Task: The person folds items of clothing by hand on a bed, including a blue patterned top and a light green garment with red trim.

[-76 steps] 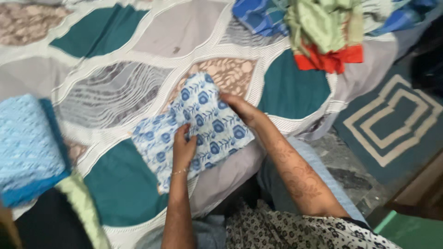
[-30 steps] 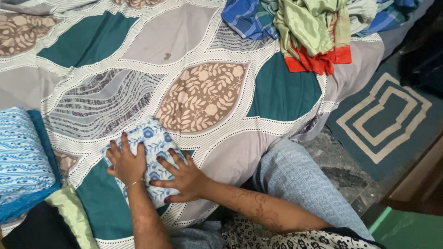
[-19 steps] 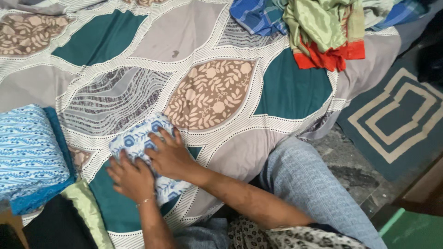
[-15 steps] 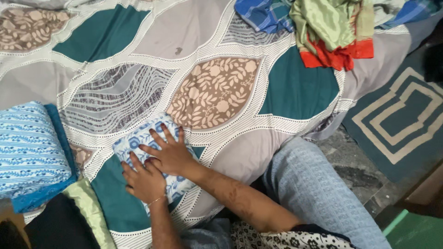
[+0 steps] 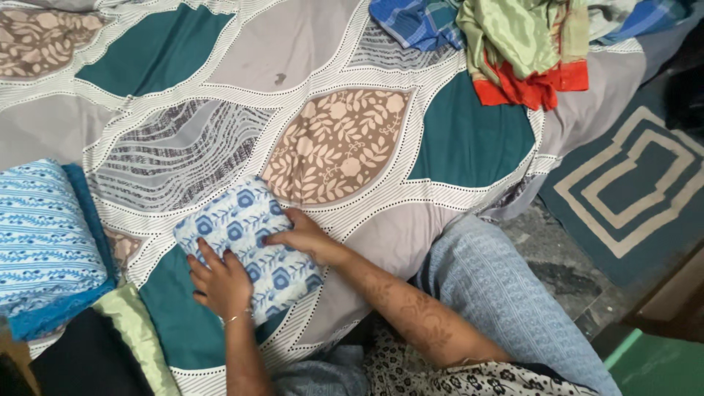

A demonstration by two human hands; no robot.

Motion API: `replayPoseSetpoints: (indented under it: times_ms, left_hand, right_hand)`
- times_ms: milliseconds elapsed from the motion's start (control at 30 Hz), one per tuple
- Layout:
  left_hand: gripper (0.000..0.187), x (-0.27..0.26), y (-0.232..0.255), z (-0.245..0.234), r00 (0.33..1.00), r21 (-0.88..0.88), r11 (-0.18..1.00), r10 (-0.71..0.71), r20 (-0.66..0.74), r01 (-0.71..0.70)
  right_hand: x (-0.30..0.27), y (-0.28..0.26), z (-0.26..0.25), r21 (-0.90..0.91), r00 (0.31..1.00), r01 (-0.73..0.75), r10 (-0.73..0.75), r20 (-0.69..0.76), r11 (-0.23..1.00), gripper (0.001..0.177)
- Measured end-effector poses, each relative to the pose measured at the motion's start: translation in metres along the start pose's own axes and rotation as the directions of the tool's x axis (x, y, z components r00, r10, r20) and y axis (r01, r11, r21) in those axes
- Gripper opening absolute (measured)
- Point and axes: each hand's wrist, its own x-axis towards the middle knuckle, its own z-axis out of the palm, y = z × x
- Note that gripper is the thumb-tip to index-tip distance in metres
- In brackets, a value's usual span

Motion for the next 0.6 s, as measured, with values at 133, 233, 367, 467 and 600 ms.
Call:
replayPoseSetpoints:
  times_ms: [133, 233, 367, 467, 600]
  left_hand:
    - [0.067, 0.011, -0.001, -0.012, 0.994, -0.138, 0.986, -0.080, 0.069, 0.089]
    - [0.069, 0.015, -0.004, -0.011, 0.992, -0.201, 0.974, -0.093, 0.084, 0.108]
    - [0.070, 0.023, -0.013, 0.003, 0.995, -0.279, 0.957, -0.061, 0.083, 0.082]
    - [0.071, 0.041, -0.026, 0.008, 0.998, -0.482, 0.876, 0.023, 0.054, 0.006]
    - [0.068, 0.046, -0.031, -0.016, 0.976, -0.817, 0.560, 0.062, 0.207, 0.138]
  right_hand:
    - [0.019, 0.024, -0.026, 0.426, 0.833, -0.246, -0.035, 0.552, 0.871, 0.070]
    - [0.037, 0.040, -0.029, 0.392, 0.803, -0.372, 0.081, 0.590, 0.841, 0.057]
    - [0.049, 0.065, -0.038, 0.255, 0.557, 0.612, -0.637, 0.533, 0.748, 0.055]
    - [0.059, 0.095, -0.041, 0.400, 0.835, -0.383, 0.128, 0.535, 0.833, 0.039]
    - [0.049, 0.084, -0.061, 0.468, 0.830, -0.408, 0.105, 0.548, 0.784, 0.045]
